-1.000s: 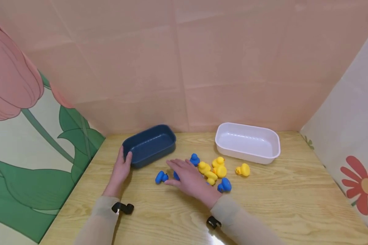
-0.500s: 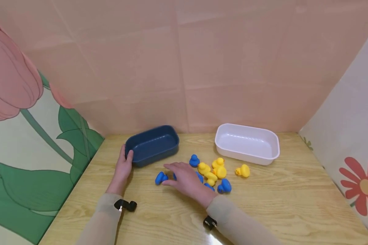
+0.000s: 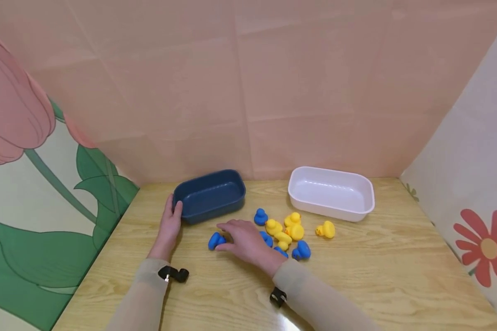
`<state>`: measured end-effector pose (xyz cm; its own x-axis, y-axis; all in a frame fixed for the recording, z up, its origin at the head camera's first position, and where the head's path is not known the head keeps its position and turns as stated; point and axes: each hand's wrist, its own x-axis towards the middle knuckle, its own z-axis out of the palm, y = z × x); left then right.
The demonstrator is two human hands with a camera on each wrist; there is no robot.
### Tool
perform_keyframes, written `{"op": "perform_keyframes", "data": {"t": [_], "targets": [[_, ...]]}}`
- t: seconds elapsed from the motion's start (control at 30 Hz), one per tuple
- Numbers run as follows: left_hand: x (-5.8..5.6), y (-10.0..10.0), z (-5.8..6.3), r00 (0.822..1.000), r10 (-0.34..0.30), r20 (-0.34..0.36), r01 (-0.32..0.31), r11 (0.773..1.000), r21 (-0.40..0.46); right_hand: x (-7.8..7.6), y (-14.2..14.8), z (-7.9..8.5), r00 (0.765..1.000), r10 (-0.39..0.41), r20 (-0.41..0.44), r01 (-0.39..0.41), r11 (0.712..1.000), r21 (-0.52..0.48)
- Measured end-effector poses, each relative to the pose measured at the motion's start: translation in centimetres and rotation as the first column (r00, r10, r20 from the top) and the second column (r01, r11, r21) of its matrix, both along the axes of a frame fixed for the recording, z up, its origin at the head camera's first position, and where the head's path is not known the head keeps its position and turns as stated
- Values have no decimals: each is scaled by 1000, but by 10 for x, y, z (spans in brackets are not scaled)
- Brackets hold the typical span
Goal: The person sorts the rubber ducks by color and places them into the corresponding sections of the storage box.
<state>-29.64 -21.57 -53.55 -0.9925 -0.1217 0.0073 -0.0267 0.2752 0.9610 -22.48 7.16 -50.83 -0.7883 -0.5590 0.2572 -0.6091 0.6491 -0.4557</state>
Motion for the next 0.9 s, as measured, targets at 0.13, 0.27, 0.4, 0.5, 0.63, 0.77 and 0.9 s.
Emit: {"op": "perform_keyframes", "data": {"t": [0.13, 0.27, 0.4, 0.5, 0.63, 0.77, 0.9], "targets": [[-3, 4, -2, 1000, 1, 8, -1, 1000, 7, -1, -3, 0, 1000, 13, -6, -13, 1000, 28], [-6, 9, -3, 1000, -1, 0, 1, 1000, 15, -1, -4, -1, 1000, 6, 1, -6, 999, 41], [-9, 14, -2, 1000, 0, -6, 0, 1000, 31, -2, -5, -3, 1000, -1, -17, 2, 999, 52], [-11, 19, 0, 1000, -5, -5, 5, 999, 45, -3, -6, -4, 1000, -3, -21, 5, 998, 59], [-13, 23, 3, 1000, -12, -2, 12, 999, 48, -3, -5, -4, 1000, -11, -17, 12, 998, 63], [-18, 27, 2, 1000, -18, -19, 19, 999, 37, -3, -5, -5, 999, -21, -33, 23, 998, 64], [-22, 31, 0, 999, -24, -49, 25, 999, 35, -3, -6, -6, 999, -27, -43, 29, 998, 61]]}}
